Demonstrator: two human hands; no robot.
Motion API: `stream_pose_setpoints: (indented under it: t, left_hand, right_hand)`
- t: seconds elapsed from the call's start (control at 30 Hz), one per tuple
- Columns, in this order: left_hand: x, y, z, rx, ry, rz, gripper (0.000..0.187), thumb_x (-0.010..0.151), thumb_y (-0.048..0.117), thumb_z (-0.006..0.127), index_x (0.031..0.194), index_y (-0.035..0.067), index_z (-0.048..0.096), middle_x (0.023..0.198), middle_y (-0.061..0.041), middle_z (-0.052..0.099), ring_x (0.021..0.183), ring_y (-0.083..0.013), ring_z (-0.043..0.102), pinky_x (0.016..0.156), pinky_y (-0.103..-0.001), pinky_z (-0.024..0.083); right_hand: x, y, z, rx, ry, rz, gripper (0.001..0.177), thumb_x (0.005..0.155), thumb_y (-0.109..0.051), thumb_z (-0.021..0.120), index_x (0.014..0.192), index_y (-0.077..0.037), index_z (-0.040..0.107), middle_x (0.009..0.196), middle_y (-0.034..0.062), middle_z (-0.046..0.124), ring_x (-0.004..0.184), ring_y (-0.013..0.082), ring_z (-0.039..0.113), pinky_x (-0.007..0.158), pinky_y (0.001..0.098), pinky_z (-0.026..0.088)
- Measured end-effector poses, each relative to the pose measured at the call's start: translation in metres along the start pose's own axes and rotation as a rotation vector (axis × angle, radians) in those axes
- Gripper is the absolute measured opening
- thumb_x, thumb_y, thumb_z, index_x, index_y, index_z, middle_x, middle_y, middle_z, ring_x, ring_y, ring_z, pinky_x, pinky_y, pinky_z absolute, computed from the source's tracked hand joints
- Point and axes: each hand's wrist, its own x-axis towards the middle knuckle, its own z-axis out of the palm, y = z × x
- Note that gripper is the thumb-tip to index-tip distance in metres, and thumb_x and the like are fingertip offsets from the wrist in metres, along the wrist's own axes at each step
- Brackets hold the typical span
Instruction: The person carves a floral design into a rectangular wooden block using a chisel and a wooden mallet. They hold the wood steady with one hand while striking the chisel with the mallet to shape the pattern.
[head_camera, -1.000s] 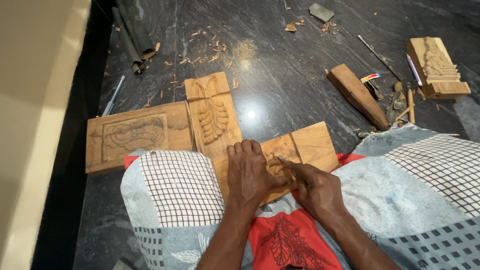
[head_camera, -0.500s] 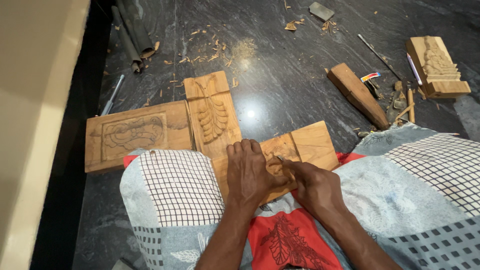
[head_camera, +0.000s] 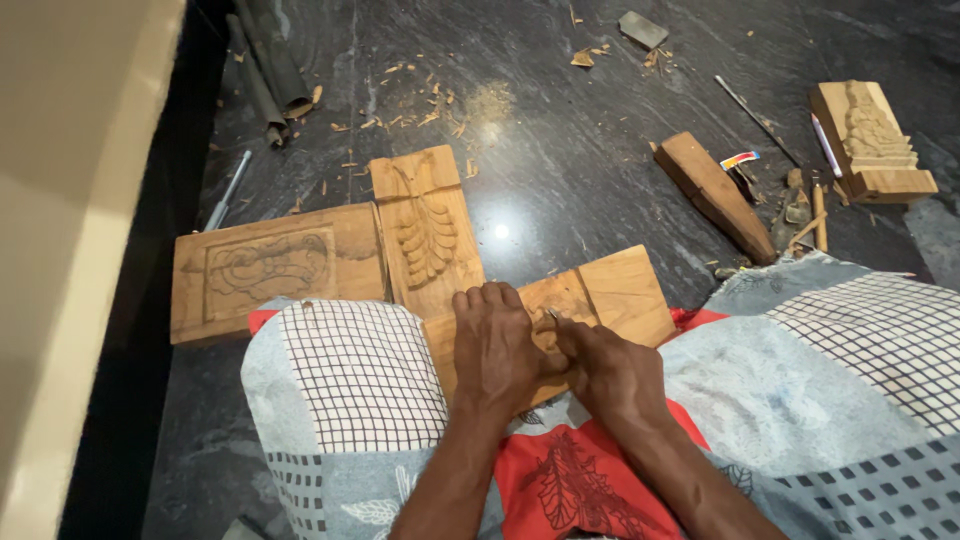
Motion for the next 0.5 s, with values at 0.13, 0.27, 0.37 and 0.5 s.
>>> stream_pose_setpoints:
  t: [0.13, 0.27, 0.37, 0.5]
  left_hand:
    - [0.001, 0.001, -0.001, -0.032, 0.016, -0.003, 0.087, 0.047, 0.064, 0.088, 0.095, -0.005, 0.066, 0.089, -0.014, 0.062, 0.089, -0.0282, 0.056, 0.088, -0.042, 0.039]
    - [0.000, -0.001, 0.001, -0.054, 0.022, -0.023, 0.089, 0.046, 0.066, 0.088, 0.095, -0.005, 0.066, 0.090, -0.013, 0.062, 0.089, -0.0278, 0.056, 0.090, -0.042, 0.040]
    - [0.002, -0.001, 0.005, -0.040, 0.045, -0.014, 0.087, 0.052, 0.067, 0.087, 0.095, -0.006, 0.066, 0.090, -0.014, 0.061, 0.089, -0.0286, 0.056, 0.090, -0.043, 0.041]
    - [0.000, -0.003, 0.005, -0.072, 0.050, -0.006, 0.090, 0.051, 0.069, 0.085, 0.096, -0.006, 0.066, 0.090, -0.015, 0.061, 0.090, -0.0295, 0.056, 0.089, -0.044, 0.040]
  right_hand:
    - [-0.001, -0.002, -0.003, 0.225, 0.108, 0.086, 0.033, 0.086, -0.006, 0.064, 0.115, -0.019, 0.073, 0.091, 0.0087, 0.077, 0.080, 0.0287, 0.075, 0.068, 0.0385, 0.058]
    - [-0.009, -0.004, -0.013, 0.284, 0.042, 0.332, 0.033, 0.093, -0.011, 0.064, 0.122, -0.022, 0.074, 0.087, 0.0103, 0.077, 0.070, 0.0258, 0.076, 0.065, 0.0373, 0.059]
    - [-0.010, -0.004, -0.014, 0.185, 0.111, 0.142, 0.033, 0.088, -0.009, 0.066, 0.118, -0.019, 0.074, 0.092, 0.0075, 0.078, 0.075, 0.0244, 0.076, 0.065, 0.0363, 0.059]
    - [-0.010, -0.006, -0.009, 0.100, 0.117, 0.033, 0.033, 0.084, -0.005, 0.067, 0.113, -0.018, 0.075, 0.097, 0.0059, 0.078, 0.080, 0.0257, 0.075, 0.067, 0.0373, 0.059]
